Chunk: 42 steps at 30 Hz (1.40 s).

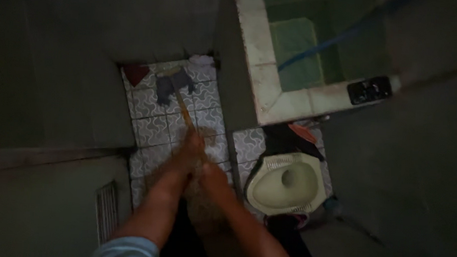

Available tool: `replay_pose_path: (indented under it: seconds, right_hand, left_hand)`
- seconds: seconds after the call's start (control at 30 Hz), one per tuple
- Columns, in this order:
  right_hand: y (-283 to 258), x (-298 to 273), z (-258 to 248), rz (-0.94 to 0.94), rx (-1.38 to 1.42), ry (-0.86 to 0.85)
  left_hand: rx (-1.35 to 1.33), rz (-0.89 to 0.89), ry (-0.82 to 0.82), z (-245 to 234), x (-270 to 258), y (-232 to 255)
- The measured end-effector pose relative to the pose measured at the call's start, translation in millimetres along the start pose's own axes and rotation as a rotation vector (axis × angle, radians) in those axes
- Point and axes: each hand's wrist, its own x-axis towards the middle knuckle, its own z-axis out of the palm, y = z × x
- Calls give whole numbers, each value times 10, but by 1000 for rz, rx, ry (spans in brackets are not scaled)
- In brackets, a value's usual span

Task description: The person cleans the tiled floor of a small bathroom using a handled brush, scrubbing around a squat toilet and a water basin.

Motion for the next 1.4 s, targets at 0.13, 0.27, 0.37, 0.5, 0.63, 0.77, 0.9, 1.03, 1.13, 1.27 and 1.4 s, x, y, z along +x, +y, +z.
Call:
replay_pose_path:
  seconds: [0.13, 0.27, 0.37, 0.5, 0.63, 0.77, 0.9, 1.03, 1.13, 1.27, 1.4]
  right_hand:
    - [-443, 386, -491, -20, 54, 1]
    - [-606, 549, -624, 175, -17, -192]
    - [-551, 548, -632, 205, -78, -227]
    - [-378, 330, -417, 139, -221, -248]
    - [-268, 25, -302, 111, -338, -322]
    - [-390, -454, -427, 215, -163, -274]
    - [-340, -826, -468, 237, -100, -241]
    - [-86, -1142, -286, 183, -234, -256]
    - [30, -1262, -198, 173, -260, -256]
    - [203, -1281, 116, 178, -219, -261]
    - [427, -1289, 865, 38, -121, -35]
  left_hand:
    - [16, 42, -3, -165, 361, 375]
    - [-33, 64, -8, -221, 364, 459]
    - [-63, 71, -33, -137, 260, 484]
    - [-77, 45, -45, -110, 48, 354]
    - [-75, 11, -55, -40, -186, 131]
    - [-69, -21, -80, 54, -539, -113]
    - [-70, -49, -110, 147, -965, -273]
    - [-69, -80, -147, 248, -1316, -396]
    - [-70, -96, -161, 269, -1471, -483]
    - [-67, -98, -143, 188, -1470, -542]
    - [-60, -99, -106, 5, -1386, -639]
